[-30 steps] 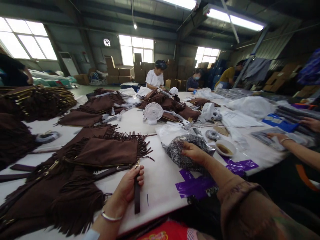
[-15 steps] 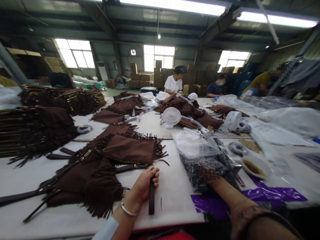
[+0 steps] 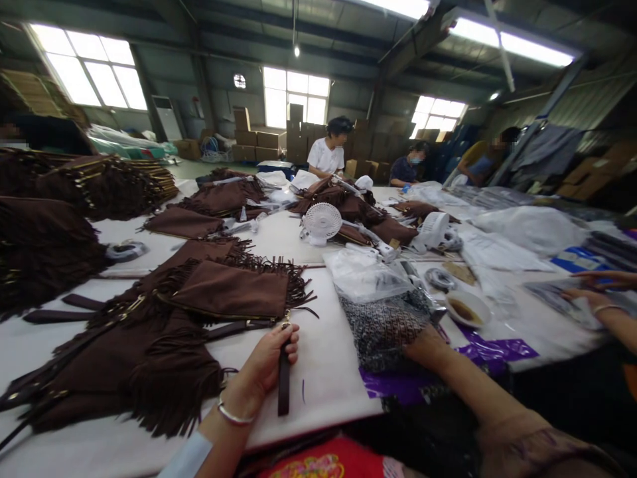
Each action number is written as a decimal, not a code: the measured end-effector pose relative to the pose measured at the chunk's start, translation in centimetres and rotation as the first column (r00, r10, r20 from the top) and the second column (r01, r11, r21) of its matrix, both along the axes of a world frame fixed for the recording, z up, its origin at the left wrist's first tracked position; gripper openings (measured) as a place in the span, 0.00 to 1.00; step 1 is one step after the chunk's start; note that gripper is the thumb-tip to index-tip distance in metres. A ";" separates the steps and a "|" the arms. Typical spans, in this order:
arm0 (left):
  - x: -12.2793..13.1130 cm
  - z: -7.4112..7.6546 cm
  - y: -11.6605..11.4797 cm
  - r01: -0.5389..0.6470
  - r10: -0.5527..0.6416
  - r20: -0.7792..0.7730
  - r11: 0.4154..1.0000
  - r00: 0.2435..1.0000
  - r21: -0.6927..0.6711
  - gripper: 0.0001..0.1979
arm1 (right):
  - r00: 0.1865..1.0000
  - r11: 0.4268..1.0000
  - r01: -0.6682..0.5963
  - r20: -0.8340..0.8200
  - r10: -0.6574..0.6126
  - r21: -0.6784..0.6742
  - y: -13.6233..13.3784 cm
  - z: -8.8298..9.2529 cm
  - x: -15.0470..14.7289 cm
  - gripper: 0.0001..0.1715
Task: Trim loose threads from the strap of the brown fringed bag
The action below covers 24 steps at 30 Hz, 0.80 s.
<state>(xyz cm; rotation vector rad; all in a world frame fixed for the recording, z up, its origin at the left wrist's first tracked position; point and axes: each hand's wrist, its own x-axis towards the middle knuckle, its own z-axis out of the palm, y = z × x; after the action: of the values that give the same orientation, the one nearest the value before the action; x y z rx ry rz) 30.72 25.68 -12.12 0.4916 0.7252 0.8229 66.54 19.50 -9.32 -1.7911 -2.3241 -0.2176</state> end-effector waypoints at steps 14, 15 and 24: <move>-0.6 0.4 -0.5 0.045 -0.043 0.061 0.999 0.997 -0.029 0.14 | -0.019 0.726 -0.563 -0.872 -0.489 -0.394 -1.4 3.7 -13.2 0.13; -0.7 0.4 -0.5 0.045 -0.042 0.085 0.998 0.995 -0.035 0.16 | -0.035 0.733 -0.566 -0.877 -0.480 -0.378 -0.5 3.2 -14.9 0.13; -0.3 0.4 -0.5 -0.022 0.021 0.002 0.991 1.000 0.135 0.19 | 0.505 0.949 -0.259 -0.863 -0.023 -0.177 3.3 0.7 -20.2 0.07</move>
<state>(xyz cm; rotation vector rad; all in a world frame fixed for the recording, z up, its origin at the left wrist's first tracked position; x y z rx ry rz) 30.42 25.17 -11.71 0.6055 0.6782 0.8960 46.29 22.83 -8.65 -1.3069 -1.7169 0.9018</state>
